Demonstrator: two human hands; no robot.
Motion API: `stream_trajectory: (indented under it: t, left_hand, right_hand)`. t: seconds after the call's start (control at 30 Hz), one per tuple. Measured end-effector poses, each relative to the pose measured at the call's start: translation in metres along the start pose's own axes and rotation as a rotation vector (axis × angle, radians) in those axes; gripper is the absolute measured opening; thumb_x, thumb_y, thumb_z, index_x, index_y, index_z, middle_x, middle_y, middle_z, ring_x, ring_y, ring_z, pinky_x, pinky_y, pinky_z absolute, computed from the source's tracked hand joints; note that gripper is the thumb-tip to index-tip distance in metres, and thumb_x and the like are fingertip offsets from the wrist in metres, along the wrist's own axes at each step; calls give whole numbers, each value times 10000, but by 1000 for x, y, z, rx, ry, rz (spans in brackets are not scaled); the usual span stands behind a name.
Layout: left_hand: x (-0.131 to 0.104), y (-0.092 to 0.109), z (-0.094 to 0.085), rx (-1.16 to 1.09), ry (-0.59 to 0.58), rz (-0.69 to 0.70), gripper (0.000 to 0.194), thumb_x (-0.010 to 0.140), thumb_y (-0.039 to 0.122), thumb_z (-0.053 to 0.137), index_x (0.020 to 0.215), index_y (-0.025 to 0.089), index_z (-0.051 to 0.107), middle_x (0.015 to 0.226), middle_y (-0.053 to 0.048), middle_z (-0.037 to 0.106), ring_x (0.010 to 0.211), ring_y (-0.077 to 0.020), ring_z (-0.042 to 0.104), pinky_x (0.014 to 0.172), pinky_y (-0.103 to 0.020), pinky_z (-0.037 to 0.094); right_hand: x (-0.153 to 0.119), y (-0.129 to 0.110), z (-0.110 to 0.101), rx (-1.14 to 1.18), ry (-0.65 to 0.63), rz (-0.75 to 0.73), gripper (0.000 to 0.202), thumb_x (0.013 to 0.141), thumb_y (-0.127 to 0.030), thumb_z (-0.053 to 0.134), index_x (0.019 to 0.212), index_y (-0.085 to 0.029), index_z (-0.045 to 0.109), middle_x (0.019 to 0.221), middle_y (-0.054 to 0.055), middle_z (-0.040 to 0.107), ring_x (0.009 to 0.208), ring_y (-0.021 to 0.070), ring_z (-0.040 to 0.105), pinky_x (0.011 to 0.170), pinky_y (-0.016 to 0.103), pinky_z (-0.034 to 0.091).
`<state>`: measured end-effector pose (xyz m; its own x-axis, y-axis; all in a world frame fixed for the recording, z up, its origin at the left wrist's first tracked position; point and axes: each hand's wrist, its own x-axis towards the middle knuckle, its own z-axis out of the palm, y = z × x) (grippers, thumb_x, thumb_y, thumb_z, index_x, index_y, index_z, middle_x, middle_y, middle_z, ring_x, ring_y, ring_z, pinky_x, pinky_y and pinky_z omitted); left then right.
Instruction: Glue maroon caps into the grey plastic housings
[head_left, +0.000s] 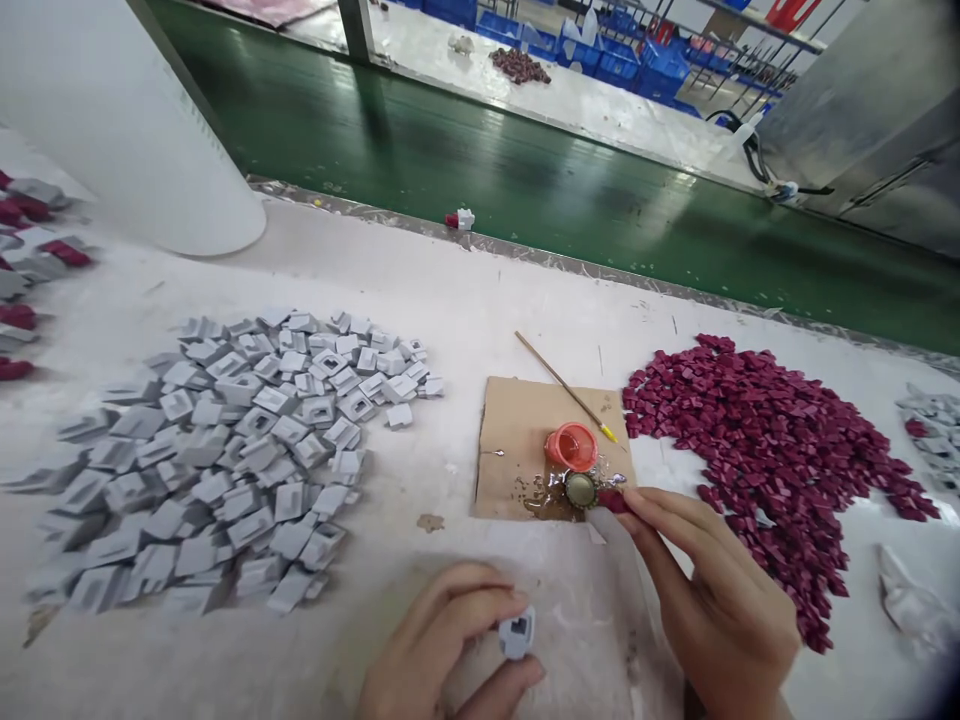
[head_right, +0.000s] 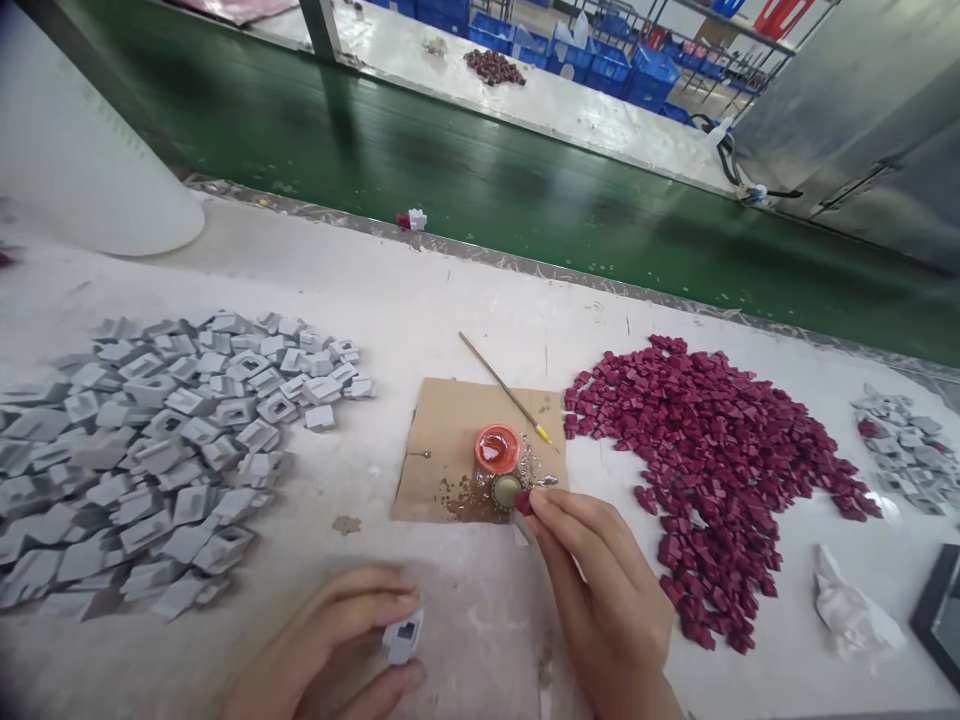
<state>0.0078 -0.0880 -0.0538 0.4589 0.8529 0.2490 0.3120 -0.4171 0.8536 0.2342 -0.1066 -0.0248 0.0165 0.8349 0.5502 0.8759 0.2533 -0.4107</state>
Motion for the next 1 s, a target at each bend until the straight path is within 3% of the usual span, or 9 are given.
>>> stream_trajectory:
  t: [0.13,0.47,0.87,1.0]
  left_hand:
    - [-7,-3,9,99,17,23,183,933,305,591,1094,219,578,987,-22,704,874,-103,719,802,-116,556]
    - [-8,2,18,86,51,38,151,936,237,595,1075,180,601,977,-31,684,935,-131,663,879,-188,519]
    - [-4,2,18,73,36,27,197,874,158,669,1061,173,608,946,-36,704,969,-186,634,897,-273,524]
    - [0,5,18,69,110,21,104,892,201,654,986,168,625,876,-28,710,928,-177,638,865,-261,532]
  right_hand:
    - [6,4,7,-19,-54,-97,258,816,57,623,1020,-97,663,968,72,667,915,99,627,869,205,505]
    - [4,8,13,11,-94,-104,300,798,90,622,1038,-87,661,989,84,659,939,116,620,841,242,511]
    - [4,8,11,-10,-101,-79,373,820,32,625,1108,-203,657,992,47,680,889,152,658,781,294,562]
    - [-2,-1,7,8,-44,-16,445,795,28,656,1149,-242,645,992,30,689,876,155,660,757,300,574]
